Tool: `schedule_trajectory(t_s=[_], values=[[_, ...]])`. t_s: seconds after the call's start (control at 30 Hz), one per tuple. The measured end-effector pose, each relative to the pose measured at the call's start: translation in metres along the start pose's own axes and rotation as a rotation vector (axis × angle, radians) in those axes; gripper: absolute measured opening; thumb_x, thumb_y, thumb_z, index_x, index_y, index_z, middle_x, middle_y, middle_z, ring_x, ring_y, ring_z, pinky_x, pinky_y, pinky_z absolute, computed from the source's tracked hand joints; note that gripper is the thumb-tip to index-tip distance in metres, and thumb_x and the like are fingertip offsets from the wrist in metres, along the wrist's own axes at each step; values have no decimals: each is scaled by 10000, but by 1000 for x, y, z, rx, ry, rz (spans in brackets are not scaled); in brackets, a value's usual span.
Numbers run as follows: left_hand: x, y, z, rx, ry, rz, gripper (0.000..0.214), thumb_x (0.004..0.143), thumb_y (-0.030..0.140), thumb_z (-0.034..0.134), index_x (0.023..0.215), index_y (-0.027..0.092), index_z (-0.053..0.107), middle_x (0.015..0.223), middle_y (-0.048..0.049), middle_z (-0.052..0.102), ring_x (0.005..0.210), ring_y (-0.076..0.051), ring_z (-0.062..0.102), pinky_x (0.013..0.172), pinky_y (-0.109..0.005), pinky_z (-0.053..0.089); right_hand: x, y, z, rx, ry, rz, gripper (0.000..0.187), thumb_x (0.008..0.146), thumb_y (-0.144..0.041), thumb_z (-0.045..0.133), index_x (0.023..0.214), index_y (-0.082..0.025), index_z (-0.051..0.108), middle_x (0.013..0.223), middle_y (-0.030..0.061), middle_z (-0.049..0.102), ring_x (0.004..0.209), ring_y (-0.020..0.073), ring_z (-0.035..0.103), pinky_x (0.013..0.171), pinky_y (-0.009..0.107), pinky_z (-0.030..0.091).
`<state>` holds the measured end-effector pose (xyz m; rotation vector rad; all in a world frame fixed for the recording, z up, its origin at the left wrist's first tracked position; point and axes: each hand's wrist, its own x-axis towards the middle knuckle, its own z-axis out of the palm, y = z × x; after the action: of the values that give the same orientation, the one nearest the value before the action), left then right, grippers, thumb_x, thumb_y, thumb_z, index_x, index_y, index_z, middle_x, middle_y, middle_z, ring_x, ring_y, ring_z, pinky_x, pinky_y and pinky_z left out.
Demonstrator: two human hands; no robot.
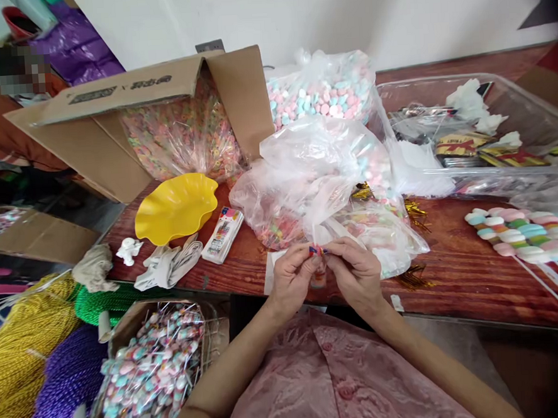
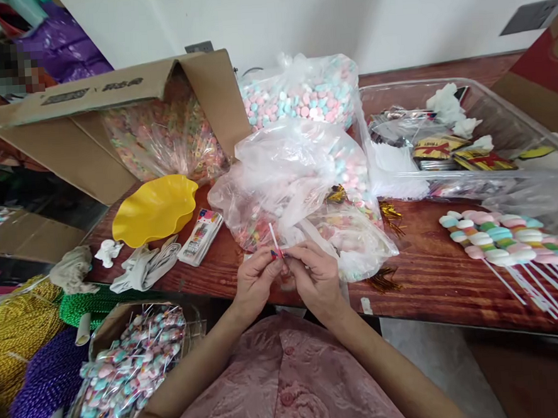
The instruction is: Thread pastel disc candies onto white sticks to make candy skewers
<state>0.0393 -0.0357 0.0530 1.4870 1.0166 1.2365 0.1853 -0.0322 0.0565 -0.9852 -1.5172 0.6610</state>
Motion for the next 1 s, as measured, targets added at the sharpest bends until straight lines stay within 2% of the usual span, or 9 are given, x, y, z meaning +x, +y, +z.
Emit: schedule_trajectory(t_s=[0.17,0.3,0.5,0.6,0.67,0.73,0.83,0.93,1.0], values=[[5,6,2,118,-58,53,360,946,423,531,710,173,639,814,-45,605,805,-155,564,810,-295,469,-2,1,0,20,-5,-26,167,914,-182,545,891,-239,701,743,8,617,663,134,584,628,286,490],[4,3,5,-168,-119,-150,390,905,495,581,716,157,637,786,-23,589,762,-136,549,798,-291,455,3,3,-7,23,-57,-83,212,907,-169,545,991,-255,720,796,15,584,667,121,573,599,270,483],[9,0,2,-593,-184,-522,370,672,453,833,739,121,684,650,2,614,603,-81,523,670,-231,432,14,10,-16,-16,-119,-85,69,864,-198,605,857,-217,671,800,17,560,717,137,558,601,272,469],[13,1,-3,-684,-217,-621,358,613,408,868,728,108,710,633,-25,650,575,-98,572,639,-241,468,23,7,-30,-271,-204,-333,261,871,-141,558,1094,-246,644,1139,94,605,953,195,601,737,334,497],[15,2,-8,-718,-332,-676,363,614,415,858,718,100,711,643,-55,674,572,-140,622,643,-296,522,33,1,-42,-518,-405,-586,445,882,-97,496,1267,-301,584,1366,101,540,1220,275,519,915,443,454],[16,3,-12,-711,-428,-717,357,614,403,851,712,94,701,662,-75,691,571,-177,659,630,-337,554,42,-4,-52,-688,-653,-781,507,908,-85,441,1360,-301,520,1417,83,536,1361,307,396,1019,517,359],[17,2,-16,-663,-523,-747,353,627,393,837,699,94,666,652,-66,682,541,-180,663,562,-308,547,50,-7,-59,-765,-852,-877,465,957,-87,376,1395,-216,464,1305,87,627,1342,276,414,1046,545,289],[18,2,-18,-626,-640,-745,399,654,456,818,736,113,630,638,-27,637,501,-125,602,522,-260,505,46,-6,-59,-740,-795,-894,345,967,-100,384,1256,-188,550,976,41,706,1079,221,558,1007,525,293],[18,3,-19,-509,-723,-695,414,703,508,771,774,129,621,654,-8,601,519,-98,555,535,-243,479,39,-4,-58,-742,-764,-877,247,956,-119,410,1072,-184,619,806,16,671,916,197,557,970,493,310]])
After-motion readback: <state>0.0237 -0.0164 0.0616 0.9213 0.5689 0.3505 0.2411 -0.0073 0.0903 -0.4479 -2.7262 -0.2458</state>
